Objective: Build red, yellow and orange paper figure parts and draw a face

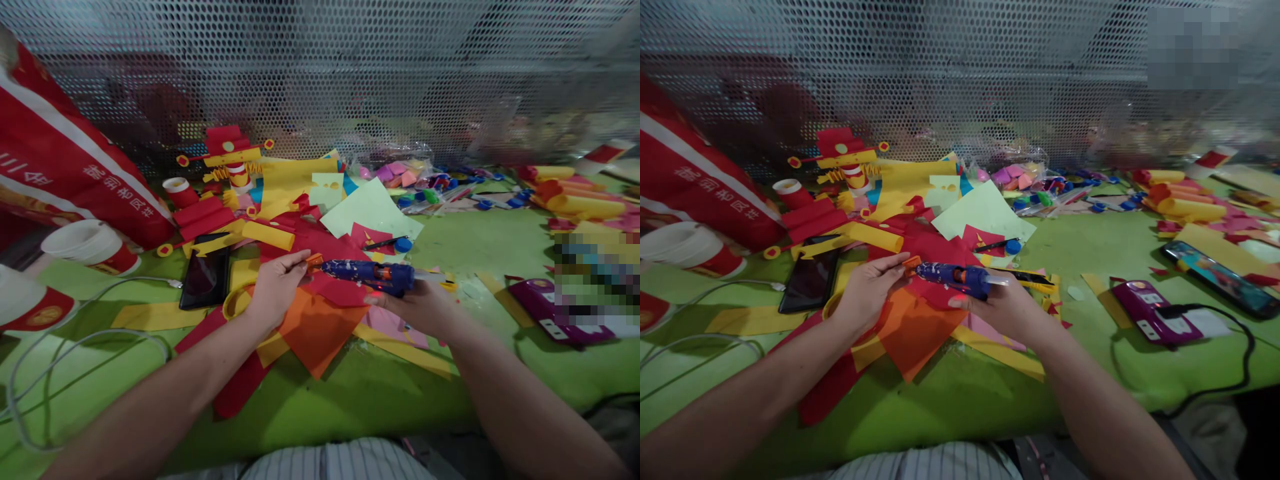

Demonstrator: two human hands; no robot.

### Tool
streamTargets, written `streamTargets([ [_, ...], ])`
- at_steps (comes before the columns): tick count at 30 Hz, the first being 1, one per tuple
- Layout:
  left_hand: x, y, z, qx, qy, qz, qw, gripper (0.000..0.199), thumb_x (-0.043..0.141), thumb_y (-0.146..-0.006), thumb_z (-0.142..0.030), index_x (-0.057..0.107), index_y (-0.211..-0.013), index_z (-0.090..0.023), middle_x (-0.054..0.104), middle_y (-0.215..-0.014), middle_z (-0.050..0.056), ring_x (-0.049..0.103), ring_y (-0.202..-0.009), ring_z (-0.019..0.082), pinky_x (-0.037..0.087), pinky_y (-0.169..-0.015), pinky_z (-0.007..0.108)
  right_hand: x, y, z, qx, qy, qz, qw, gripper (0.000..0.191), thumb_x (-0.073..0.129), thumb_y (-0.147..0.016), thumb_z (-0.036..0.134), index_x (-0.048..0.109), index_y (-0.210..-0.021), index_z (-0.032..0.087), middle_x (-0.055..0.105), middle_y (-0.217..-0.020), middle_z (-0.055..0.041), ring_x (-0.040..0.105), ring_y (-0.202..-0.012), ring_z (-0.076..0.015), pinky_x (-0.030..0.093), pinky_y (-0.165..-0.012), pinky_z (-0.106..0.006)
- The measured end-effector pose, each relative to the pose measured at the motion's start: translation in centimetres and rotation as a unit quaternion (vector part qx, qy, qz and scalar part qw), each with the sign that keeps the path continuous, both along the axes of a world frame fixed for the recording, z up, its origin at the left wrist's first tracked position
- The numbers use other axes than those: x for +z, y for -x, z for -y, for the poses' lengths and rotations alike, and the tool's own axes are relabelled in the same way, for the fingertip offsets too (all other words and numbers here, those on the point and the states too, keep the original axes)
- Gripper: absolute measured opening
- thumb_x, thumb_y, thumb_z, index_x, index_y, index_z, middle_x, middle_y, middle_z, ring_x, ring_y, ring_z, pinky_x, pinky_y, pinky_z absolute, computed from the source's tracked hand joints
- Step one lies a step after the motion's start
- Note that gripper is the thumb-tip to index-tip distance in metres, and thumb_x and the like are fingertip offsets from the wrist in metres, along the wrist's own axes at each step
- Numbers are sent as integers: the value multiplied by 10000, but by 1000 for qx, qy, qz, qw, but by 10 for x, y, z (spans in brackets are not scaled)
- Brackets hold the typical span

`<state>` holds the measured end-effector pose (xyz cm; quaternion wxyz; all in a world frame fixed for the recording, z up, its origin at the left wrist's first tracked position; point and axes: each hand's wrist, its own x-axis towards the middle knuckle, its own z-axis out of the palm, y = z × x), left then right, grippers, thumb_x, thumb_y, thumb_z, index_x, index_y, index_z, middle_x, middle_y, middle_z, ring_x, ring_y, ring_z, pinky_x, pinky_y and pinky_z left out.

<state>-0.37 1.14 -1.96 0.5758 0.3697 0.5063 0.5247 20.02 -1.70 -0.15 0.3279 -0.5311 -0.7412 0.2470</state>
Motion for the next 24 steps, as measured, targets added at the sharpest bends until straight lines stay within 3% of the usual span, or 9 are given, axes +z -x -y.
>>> streamTargets([
  [16,-2,3,-2,2,-7,2,1000,260,657,-644,-127,718,-896,-146,705,-775,18,611,-666,109,525,-742,286,-2,-5,0,7,59,24,998,267,607,-716,465,665,-717,205,560,-505,12,490,-458,-140,392,-410,-241],
  [19,0,4,-3,19,-1,4,1000,258,660,-641,-124,719,-892,-147,689,-717,6,607,-628,104,528,-741,293,4,-12,-2,-34,78,-3,996,309,655,-647,488,681,-756,200,579,-502,10,487,-428,-140,389,-385,-246],
  [22,2,4,-4,29,4,12,999,242,648,-649,-119,719,-880,-143,671,-679,-1,608,-620,101,534,-724,285,9,-30,-11,-132,83,-57,986,303,708,-566,458,669,-694,186,552,-455,17,461,-398,-131,370,-366,-248],
  [24,2,4,-3,25,7,15,1000,236,645,-652,-120,719,-875,-142,670,-682,-2,610,-623,99,538,-716,279,11,-47,-22,-202,96,-72,972,265,684,-612,436,631,-599,177,494,-391,22,432,-371,-115,328,-351,-233],
])
